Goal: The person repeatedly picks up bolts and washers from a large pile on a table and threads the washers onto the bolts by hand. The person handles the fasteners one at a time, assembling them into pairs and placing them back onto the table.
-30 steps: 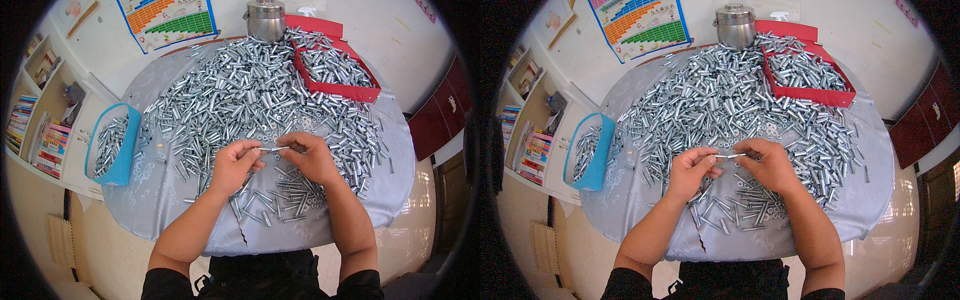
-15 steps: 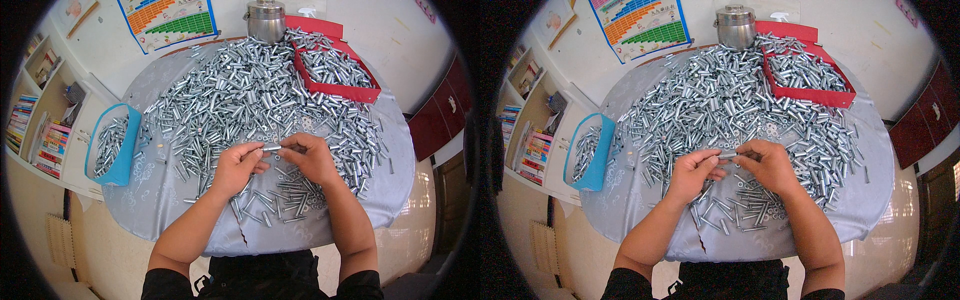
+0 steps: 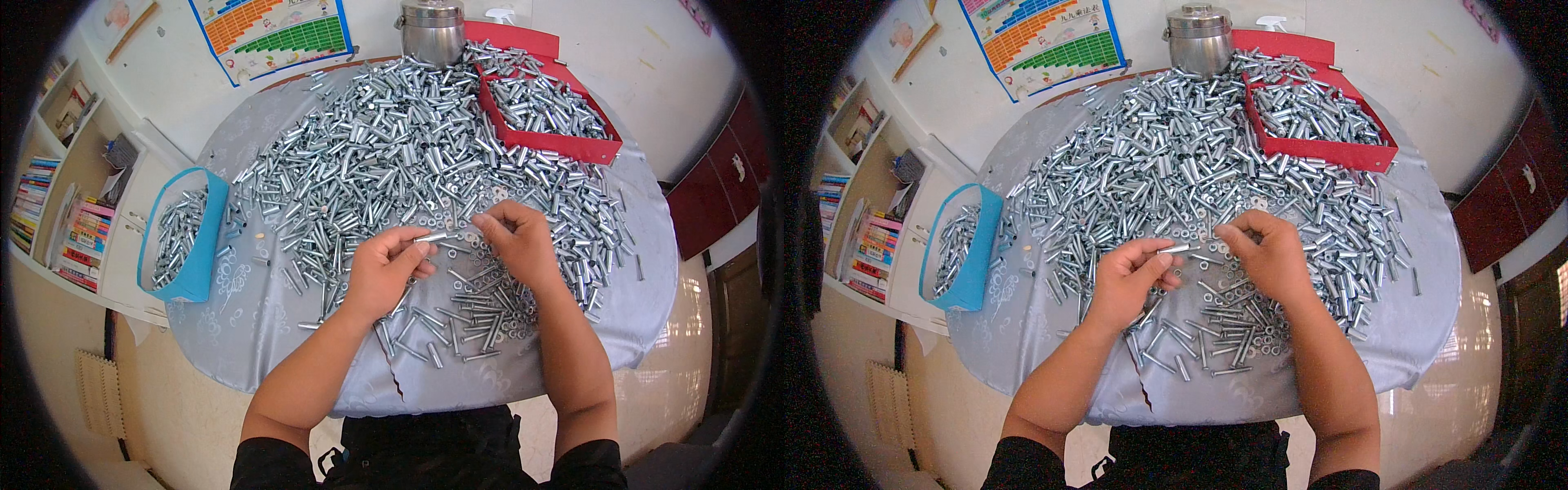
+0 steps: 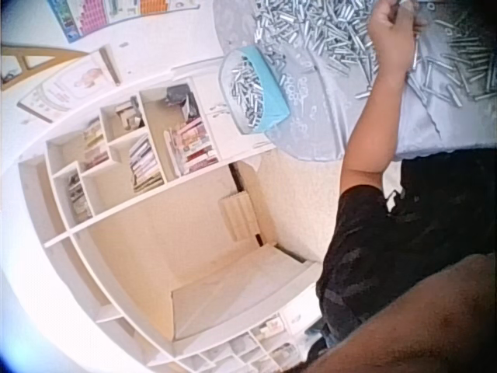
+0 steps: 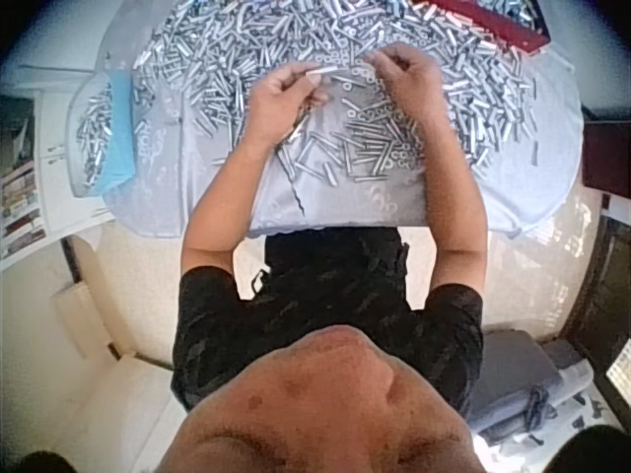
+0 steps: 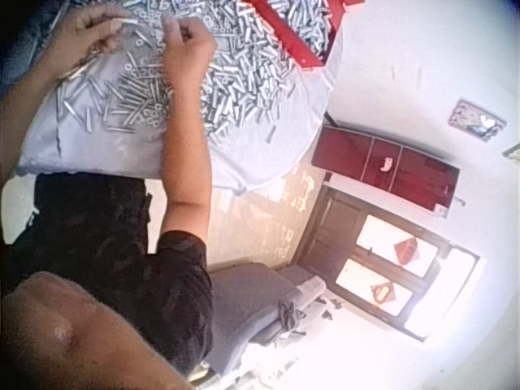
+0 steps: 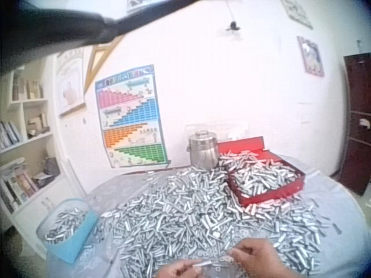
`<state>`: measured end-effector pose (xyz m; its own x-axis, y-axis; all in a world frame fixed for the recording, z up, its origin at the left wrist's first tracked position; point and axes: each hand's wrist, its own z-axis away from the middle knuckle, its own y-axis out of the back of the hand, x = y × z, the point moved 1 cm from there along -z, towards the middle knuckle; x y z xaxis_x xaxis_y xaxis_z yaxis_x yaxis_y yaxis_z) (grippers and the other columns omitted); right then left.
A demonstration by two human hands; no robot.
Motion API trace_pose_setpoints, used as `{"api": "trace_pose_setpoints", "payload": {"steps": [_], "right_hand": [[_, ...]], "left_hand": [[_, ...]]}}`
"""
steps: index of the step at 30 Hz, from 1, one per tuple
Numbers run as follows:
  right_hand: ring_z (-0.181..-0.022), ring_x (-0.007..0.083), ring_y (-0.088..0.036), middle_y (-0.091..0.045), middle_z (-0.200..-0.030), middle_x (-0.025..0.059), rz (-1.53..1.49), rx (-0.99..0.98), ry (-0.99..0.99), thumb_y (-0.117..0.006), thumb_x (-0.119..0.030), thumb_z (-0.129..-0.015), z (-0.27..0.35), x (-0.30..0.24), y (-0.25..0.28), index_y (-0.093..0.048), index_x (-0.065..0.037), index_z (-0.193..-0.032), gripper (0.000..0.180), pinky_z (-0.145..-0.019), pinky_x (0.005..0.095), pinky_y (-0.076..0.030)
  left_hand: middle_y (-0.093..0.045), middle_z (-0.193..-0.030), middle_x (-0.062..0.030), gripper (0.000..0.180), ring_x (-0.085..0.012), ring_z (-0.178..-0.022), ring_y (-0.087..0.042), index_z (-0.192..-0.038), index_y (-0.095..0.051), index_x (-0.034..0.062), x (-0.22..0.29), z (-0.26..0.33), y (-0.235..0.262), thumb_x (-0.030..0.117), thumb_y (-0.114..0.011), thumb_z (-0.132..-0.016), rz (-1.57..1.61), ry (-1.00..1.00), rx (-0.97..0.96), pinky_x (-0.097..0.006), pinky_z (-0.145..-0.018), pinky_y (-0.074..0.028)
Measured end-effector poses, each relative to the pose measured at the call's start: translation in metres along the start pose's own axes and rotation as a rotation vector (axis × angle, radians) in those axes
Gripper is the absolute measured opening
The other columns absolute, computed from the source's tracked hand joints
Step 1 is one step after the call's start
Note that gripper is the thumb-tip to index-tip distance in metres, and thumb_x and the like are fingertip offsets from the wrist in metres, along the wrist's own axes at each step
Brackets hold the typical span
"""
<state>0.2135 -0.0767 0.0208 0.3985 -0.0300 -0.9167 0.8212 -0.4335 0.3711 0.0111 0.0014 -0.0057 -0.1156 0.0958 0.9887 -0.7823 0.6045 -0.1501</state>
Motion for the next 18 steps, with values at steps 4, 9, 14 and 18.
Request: {"api": "trace_pose_setpoints", "payload": {"steps": [4,9,14,18], "right_hand": [[-0.065,0.0159,-0.060,-0.066,-0.074,0.0092,0.107,-0.016,0.096,-0.071,-0.012,-0.081,-0.001,0.002,0.006,-0.069,-0.001,-0.085,0.012,-0.061,0.0293,-0.047],[-0.077,0.0301,-0.063,-0.065,-0.082,0.0145,0.347,-0.198,0.257,-0.069,-0.010,-0.077,0.000,0.003,0.015,-0.069,-0.003,-0.086,0.011,-0.068,0.0370,-0.050],[-0.079,0.0327,-0.062,-0.063,-0.082,0.0149,0.484,-0.057,0.337,-0.069,-0.015,-0.077,-0.002,0.015,0.007,-0.069,-0.004,-0.085,0.014,-0.070,0.0406,-0.050],[-0.079,0.0328,-0.062,-0.060,-0.081,0.0140,0.572,0.015,0.325,-0.070,-0.019,-0.077,0.000,0.015,-0.006,-0.070,-0.005,-0.084,0.016,-0.071,0.0416,-0.050]], "left_hand": [[-0.070,-0.096,-0.0138,0.021,-0.0167,-0.074,-0.067,-0.112,-0.061,-0.0018,0.001,-0.001,0.001,0.006,-0.058,-0.092,0.000,0.007,0.051,-0.028,-0.066,-0.056],[-0.070,-0.095,-0.0132,0.022,-0.0161,-0.073,-0.067,-0.112,-0.062,-0.0012,0.001,0.000,0.003,0.007,-0.060,-0.092,-0.001,0.002,0.054,-0.028,-0.065,-0.056],[-0.070,-0.095,-0.0131,0.021,-0.0154,-0.073,-0.067,-0.112,-0.062,-0.0012,0.000,-0.001,0.003,0.007,-0.060,-0.092,-0.012,0.007,0.047,-0.027,-0.064,-0.056],[-0.070,-0.095,-0.0132,0.021,-0.0148,-0.073,-0.067,-0.111,-0.062,-0.0013,0.000,-0.002,0.002,0.007,-0.060,-0.092,-0.017,0.008,0.052,-0.027,-0.064,-0.056]]}}
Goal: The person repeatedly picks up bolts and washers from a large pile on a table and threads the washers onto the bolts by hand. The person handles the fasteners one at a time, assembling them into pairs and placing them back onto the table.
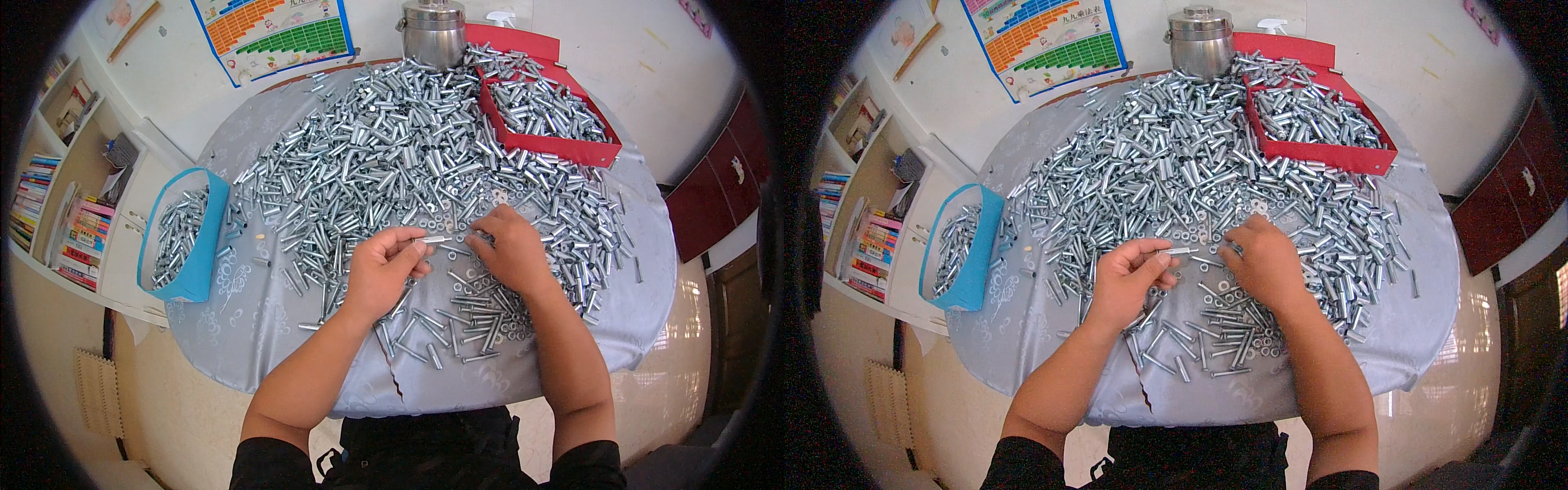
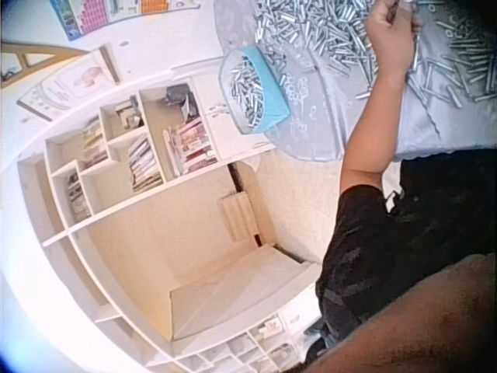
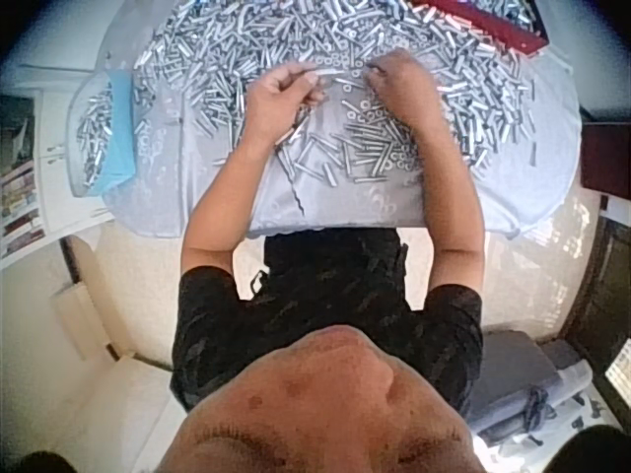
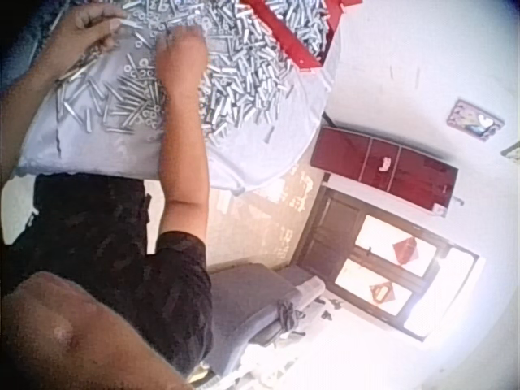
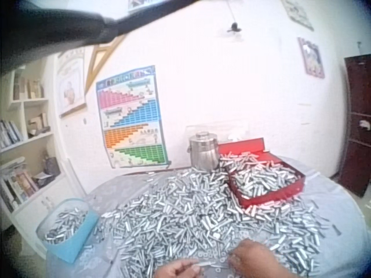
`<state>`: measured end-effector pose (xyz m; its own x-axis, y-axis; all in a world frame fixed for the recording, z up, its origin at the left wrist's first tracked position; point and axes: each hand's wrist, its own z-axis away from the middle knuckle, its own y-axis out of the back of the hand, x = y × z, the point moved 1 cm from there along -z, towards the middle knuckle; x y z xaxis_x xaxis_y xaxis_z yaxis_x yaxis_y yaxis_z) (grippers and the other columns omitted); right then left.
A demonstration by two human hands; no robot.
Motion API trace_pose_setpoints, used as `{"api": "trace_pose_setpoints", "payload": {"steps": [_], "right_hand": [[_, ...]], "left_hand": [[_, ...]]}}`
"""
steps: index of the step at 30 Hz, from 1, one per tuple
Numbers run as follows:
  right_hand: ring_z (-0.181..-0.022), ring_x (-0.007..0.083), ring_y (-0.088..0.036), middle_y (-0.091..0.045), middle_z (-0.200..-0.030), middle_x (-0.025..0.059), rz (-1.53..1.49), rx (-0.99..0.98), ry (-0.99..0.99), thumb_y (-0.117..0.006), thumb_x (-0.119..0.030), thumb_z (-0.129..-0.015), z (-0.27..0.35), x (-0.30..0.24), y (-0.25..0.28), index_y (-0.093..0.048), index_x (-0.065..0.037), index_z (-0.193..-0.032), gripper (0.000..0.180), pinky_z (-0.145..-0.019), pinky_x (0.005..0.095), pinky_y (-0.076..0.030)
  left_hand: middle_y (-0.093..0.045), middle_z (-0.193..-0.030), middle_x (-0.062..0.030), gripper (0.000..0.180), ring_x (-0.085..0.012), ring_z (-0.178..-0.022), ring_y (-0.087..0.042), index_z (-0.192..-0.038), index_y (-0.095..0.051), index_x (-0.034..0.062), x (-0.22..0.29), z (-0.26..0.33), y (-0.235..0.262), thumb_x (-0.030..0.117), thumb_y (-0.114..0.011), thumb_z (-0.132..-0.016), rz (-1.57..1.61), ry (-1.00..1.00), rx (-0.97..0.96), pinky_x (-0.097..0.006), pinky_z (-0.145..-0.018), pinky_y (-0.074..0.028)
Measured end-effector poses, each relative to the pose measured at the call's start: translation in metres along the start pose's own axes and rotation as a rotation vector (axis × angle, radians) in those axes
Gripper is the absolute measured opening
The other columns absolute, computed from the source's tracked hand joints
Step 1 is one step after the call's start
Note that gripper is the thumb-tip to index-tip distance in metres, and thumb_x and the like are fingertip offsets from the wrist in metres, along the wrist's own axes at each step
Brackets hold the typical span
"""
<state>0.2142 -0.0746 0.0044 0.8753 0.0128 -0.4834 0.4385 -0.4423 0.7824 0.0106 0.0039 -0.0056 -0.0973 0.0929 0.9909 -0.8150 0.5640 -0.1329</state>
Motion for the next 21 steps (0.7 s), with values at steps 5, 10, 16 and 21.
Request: {"api": "trace_pose_setpoints", "payload": {"steps": [5,10,16,21], "right_hand": [[-0.079,0.0320,-0.061,-0.060,-0.081,0.0131,0.055,-0.023,0.038,-0.071,-0.017,-0.075,0.000,0.003,-0.006,-0.070,-0.006,-0.083,0.014,-0.071,0.0418,-0.050],[-0.080,0.0321,-0.061,-0.059,-0.079,0.0128,0.033,-0.027,0.058,-0.070,-0.014,-0.074,0.000,0.000,-0.006,-0.068,-0.005,-0.081,0.012,-0.071,0.0419,-0.050],[-0.075,0.0298,-0.061,-0.062,-0.080,0.0130,-0.200,-0.072,-0.008,-0.068,-0.010,-0.078,-0.002,0.002,-0.001,-0.065,-0.003,-0.085,0.010,-0.068,0.0377,-0.049],[-0.068,0.0270,-0.061,-0.065,-0.080,0.0137,-0.524,-0.141,-0.254,-0.065,-0.008,-0.082,-0.003,-0.006,0.007,-0.063,-0.001,-0.089,0.010,-0.065,0.0332,-0.048]], "left_hand": [[-0.070,-0.095,-0.0127,0.021,-0.0145,-0.073,-0.067,-0.111,-0.062,-0.0013,0.000,0.000,0.000,0.007,-0.060,-0.092,-0.006,0.003,-0.002,-0.027,-0.064,-0.056],[-0.070,-0.095,-0.0120,0.021,-0.0139,-0.072,-0.066,-0.111,-0.062,-0.0015,0.001,0.001,-0.001,0.007,-0.060,-0.092,-0.006,0.016,-0.001,-0.026,-0.064,-0.055],[-0.070,-0.095,-0.0120,0.022,-0.0139,-0.072,-0.066,-0.112,-0.062,-0.0015,0.000,0.000,-0.001,0.007,-0.060,-0.092,0.005,0.008,-0.001,-0.026,-0.064,-0.055],[-0.070,-0.095,-0.0127,0.023,-0.0142,-0.072,-0.066,-0.113,-0.061,-0.0021,0.001,0.000,-0.001,0.007,-0.060,-0.092,0.003,0.013,-0.004,-0.027,-0.064,-0.055]]}}
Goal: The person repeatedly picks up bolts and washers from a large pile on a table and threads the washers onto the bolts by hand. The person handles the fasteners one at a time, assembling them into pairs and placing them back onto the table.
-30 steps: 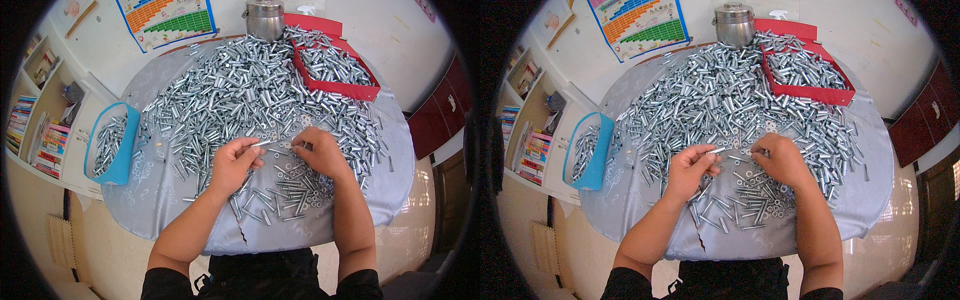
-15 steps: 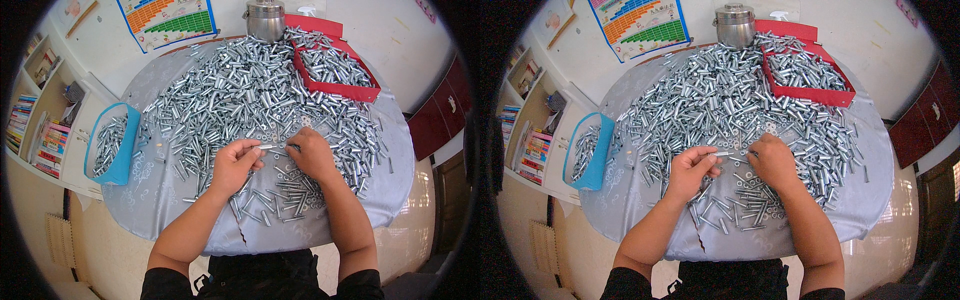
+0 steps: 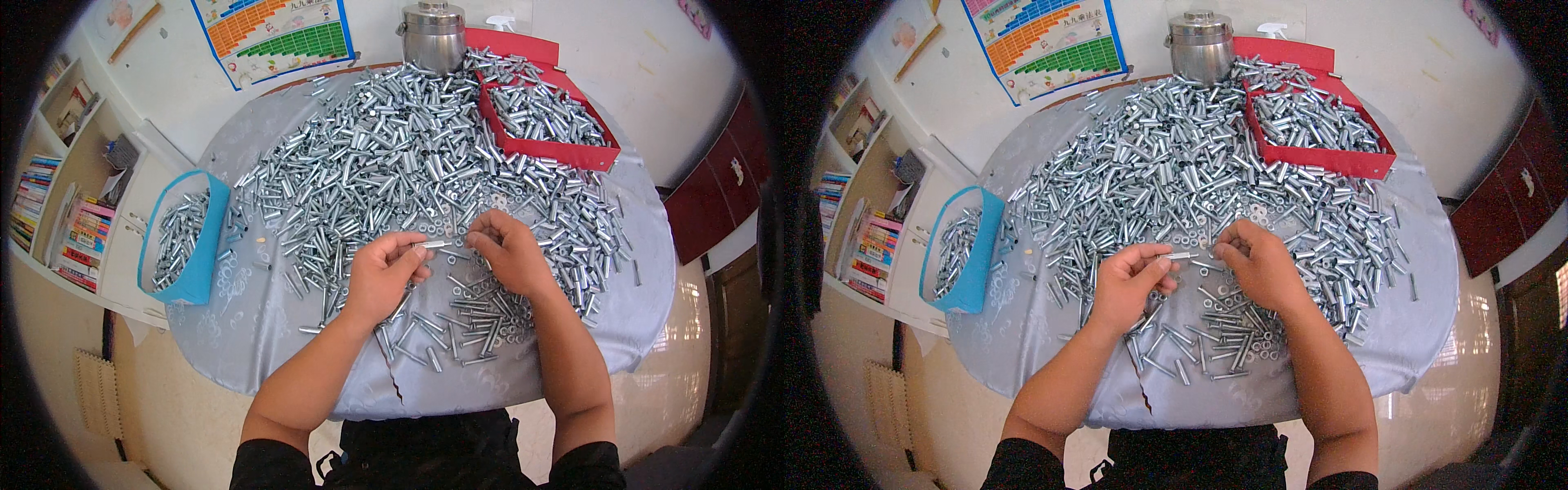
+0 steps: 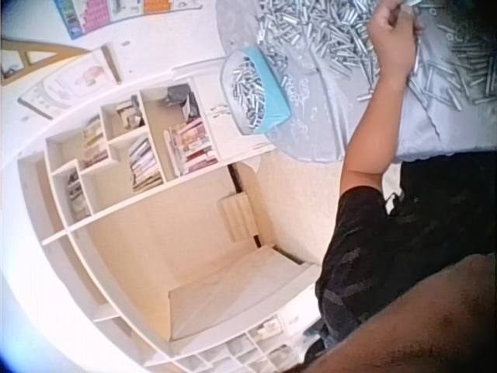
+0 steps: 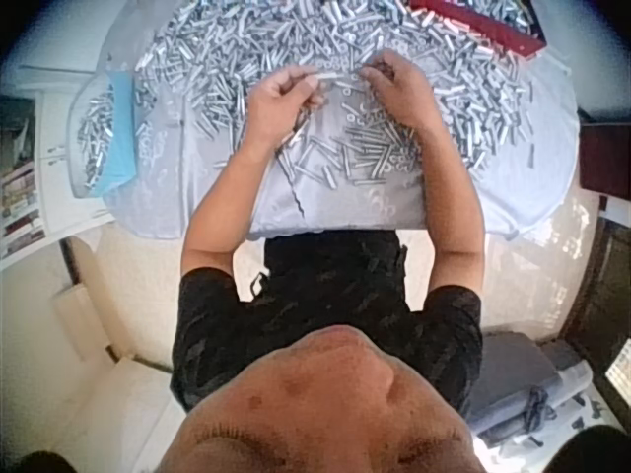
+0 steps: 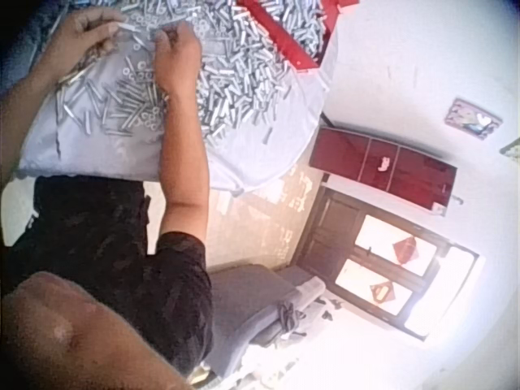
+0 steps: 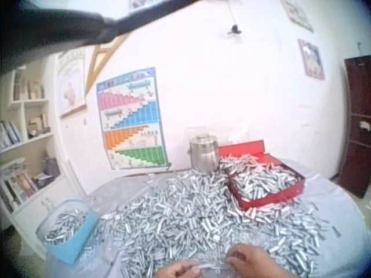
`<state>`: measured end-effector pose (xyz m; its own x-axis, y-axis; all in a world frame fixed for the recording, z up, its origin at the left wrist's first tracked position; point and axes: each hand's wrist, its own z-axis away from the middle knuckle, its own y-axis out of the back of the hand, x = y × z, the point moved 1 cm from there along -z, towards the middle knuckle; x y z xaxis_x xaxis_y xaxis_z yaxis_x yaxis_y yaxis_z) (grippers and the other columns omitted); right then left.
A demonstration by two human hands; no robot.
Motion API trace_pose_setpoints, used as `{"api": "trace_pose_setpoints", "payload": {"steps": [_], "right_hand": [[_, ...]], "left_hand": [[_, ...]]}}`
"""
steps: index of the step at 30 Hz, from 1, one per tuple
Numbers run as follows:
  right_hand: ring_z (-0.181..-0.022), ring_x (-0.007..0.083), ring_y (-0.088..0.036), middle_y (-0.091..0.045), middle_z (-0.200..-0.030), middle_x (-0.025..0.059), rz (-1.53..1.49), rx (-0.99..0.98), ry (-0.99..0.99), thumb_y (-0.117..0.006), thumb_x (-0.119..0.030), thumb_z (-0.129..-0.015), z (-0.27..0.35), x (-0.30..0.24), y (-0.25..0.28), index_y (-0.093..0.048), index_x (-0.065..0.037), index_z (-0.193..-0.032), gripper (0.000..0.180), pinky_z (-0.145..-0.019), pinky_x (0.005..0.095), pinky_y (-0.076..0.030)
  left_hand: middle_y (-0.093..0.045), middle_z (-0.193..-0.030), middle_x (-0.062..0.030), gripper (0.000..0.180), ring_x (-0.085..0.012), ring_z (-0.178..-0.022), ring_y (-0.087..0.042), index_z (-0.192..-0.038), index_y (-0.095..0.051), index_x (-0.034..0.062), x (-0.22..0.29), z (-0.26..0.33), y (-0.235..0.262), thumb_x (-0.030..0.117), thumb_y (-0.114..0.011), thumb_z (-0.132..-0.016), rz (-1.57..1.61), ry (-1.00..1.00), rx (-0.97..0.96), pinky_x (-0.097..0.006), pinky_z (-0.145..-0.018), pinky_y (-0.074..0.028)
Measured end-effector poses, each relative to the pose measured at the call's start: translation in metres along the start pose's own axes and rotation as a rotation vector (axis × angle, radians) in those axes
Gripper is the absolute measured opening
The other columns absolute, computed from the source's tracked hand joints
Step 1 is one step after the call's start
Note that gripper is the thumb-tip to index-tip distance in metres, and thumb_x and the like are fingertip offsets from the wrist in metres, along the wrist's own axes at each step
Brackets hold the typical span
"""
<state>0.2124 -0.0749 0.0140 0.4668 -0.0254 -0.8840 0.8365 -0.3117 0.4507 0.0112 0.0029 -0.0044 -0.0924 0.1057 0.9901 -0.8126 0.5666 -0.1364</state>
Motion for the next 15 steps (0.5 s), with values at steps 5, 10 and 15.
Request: {"api": "trace_pose_setpoints", "payload": {"steps": [5,10,15], "right_hand": [[-0.073,0.0279,-0.064,-0.067,-0.082,0.0143,0.098,-0.070,0.079,-0.065,-0.009,-0.082,0.0031,-0.0042,-0.0011,-0.065,-0.001,-0.094,0.014,-0.068,0.0341,-0.050],[-0.079,0.0324,-0.066,-0.067,-0.085,0.0162,0.202,-0.119,0.227,-0.064,-0.009,-0.082,0.0042,0.0012,-0.0030,-0.067,-0.002,-0.096,0.016,-0.071,0.0376,-0.051],[-0.077,0.0349,-0.065,-0.067,-0.086,0.0165,0.274,-0.160,0.176,-0.063,-0.009,-0.081,0.0057,-0.0035,-0.0012,-0.067,-0.004,-0.094,0.014,-0.070,0.0397,-0.051]], "left_hand": [[-0.070,-0.096,-0.0130,0.023,-0.0142,-0.073,-0.066,-0.113,-0.061,-0.0025,-0.0021,0.0005,0.0011,0.007,-0.060,-0.092,0.016,0.000,-0.004,-0.027,-0.064,-0.055],[-0.070,-0.096,-0.0126,0.022,-0.0141,-0.073,-0.066,-0.112,-0.061,-0.0023,-0.0030,-0.0003,0.0019,0.008,-0.060,-0.092,0.031,-0.003,-0.007,-0.026,-0.064,-0.055],[-0.070,-0.096,-0.0126,0.022,-0.0142,-0.073,-0.066,-0.112,-0.061,-0.0019,-0.0032,-0.0001,0.0020,0.008,-0.060,-0.092,0.018,-0.006,-0.008,-0.026,-0.064,-0.055]]}}
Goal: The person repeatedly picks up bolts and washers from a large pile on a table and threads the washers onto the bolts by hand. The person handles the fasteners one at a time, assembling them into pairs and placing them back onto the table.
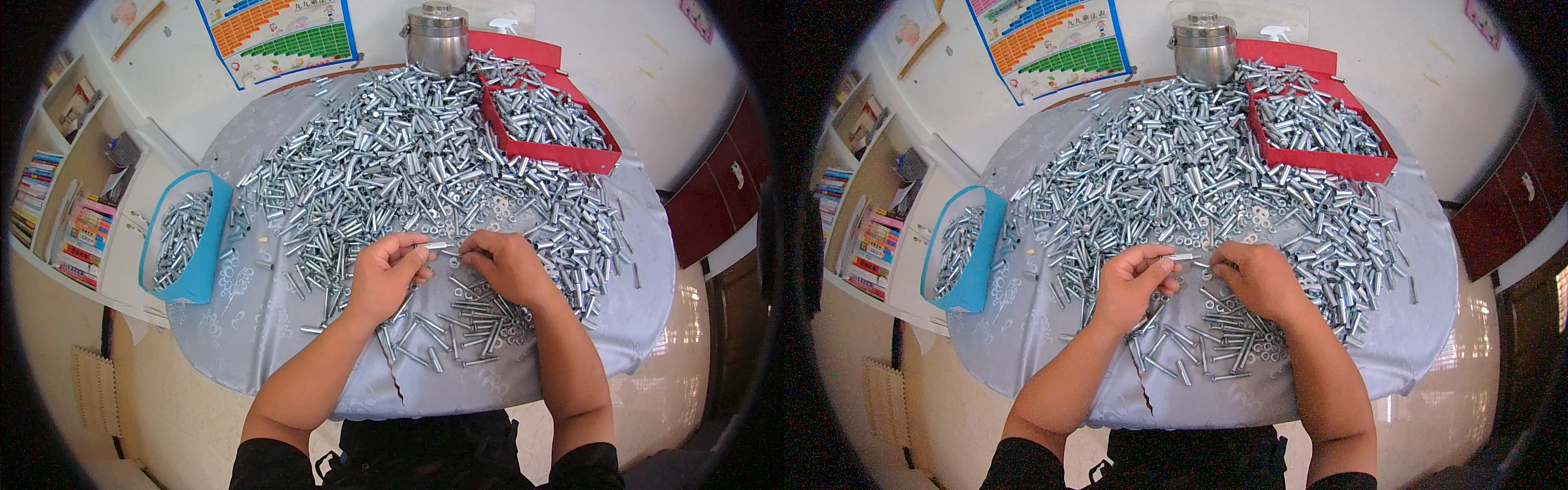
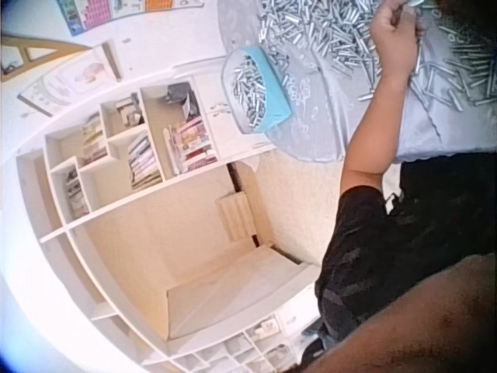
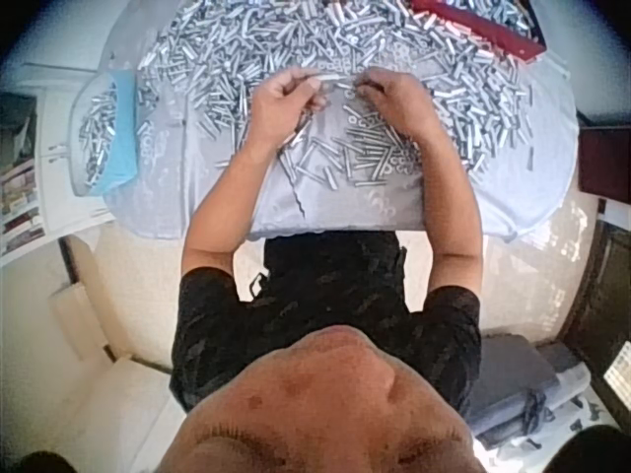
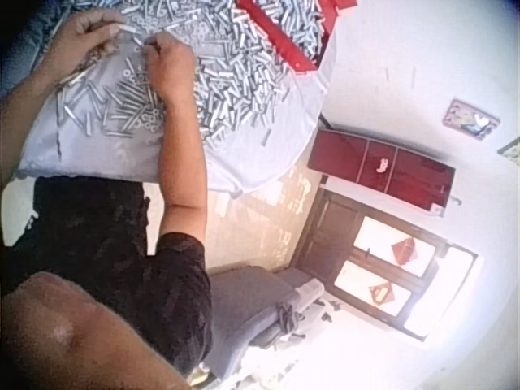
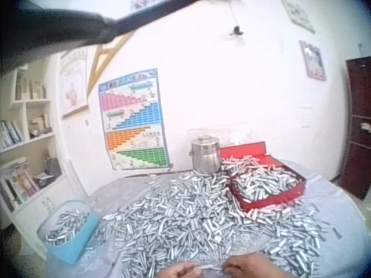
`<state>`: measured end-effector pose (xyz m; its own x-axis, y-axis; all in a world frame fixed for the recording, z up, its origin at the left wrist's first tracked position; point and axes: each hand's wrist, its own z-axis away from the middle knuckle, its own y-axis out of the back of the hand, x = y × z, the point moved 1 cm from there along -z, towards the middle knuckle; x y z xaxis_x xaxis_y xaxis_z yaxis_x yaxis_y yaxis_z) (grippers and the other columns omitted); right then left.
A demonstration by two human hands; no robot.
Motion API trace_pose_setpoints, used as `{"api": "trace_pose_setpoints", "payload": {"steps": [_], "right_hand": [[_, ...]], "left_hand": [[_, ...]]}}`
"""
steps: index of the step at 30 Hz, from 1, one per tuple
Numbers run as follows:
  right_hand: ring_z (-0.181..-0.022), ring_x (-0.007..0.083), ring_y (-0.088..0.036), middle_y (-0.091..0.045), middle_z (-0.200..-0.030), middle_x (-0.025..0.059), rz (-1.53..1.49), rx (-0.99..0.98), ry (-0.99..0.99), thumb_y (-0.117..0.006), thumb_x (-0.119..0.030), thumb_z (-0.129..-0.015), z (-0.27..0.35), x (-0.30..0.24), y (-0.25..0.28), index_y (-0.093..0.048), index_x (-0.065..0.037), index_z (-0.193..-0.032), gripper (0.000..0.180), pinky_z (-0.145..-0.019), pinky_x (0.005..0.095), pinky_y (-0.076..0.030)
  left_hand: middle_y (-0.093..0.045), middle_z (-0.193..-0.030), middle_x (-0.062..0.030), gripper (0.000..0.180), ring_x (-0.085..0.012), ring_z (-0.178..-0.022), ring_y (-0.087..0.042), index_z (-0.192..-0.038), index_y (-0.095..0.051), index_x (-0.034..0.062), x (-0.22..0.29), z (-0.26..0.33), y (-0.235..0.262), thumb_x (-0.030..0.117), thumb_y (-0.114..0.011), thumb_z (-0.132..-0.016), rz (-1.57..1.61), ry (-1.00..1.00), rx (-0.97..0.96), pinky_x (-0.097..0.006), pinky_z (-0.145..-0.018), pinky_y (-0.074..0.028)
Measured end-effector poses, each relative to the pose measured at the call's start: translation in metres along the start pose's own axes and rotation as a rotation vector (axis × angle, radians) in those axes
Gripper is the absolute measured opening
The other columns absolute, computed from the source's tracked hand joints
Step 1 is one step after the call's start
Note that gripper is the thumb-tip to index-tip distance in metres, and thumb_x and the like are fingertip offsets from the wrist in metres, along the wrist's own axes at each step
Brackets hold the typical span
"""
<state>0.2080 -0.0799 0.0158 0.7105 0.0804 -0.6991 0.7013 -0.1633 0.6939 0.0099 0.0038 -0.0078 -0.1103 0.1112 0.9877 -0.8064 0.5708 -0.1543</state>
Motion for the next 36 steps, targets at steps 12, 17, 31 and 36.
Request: {"api": "trace_pose_setpoints", "payload": {"steps": [12,17,31,36], "right_hand": [[-0.071,0.0122,-0.064,-0.066,-0.080,0.0062,-0.599,0.118,-0.212,-0.065,-0.005,-0.087,-0.004,0.003,-0.005,-0.062,0.004,-0.092,0.010,-0.062,0.0255,-0.051],[-0.075,0.0142,-0.066,-0.066,-0.084,0.0069,-0.729,0.059,-0.229,-0.065,-0.002,-0.086,-0.004,-0.002,-0.011,-0.060,0.004,-0.094,0.011,-0.066,0.0252,-0.053],[-0.082,0.0120,-0.065,-0.068,-0.089,0.0058,-0.790,0.022,-0.224,-0.069,0.000,-0.083,-0.004,0.000,-0.008,-0.065,0.004,-0.107,0.025,-0.072,0.0246,-0.052],[-0.081,0.0102,-0.064,-0.069,-0.089,0.0057,-0.744,-0.017,-0.227,-0.071,-0.004,-0.083,-0.002,0.001,-0.002,-0.067,0.003,-0.103,0.022,-0.071,0.0239,-0.051]], "left_hand": [[-0.070,-0.095,-0.0127,0.021,-0.0142,-0.072,-0.067,-0.111,-0.061,-0.0030,0.001,0.000,-0.003,0.006,-0.058,-0.093,0.008,-0.019,-0.020,-0.026,-0.063,-0.055],[-0.070,-0.098,-0.0143,0.021,-0.0153,-0.073,-0.067,-0.112,-0.061,-0.0028,0.002,0.002,-0.002,0.003,-0.058,-0.092,0.026,-0.017,-0.020,-0.027,-0.065,-0.056],[-0.070,-0.096,-0.0141,0.023,-0.0166,-0.074,-0.068,-0.112,-0.061,-0.0038,0.002,0.002,-0.002,0.006,-0.059,-0.092,0.037,0.013,-0.054,-0.027,-0.064,-0.057],[-0.070,-0.096,-0.0144,0.025,-0.0173,-0.075,-0.068,-0.114,-0.063,-0.0041,0.003,0.001,-0.002,0.005,-0.061,-0.091,-0.018,0.008,-0.090,-0.027,-0.066,-0.057]]}}
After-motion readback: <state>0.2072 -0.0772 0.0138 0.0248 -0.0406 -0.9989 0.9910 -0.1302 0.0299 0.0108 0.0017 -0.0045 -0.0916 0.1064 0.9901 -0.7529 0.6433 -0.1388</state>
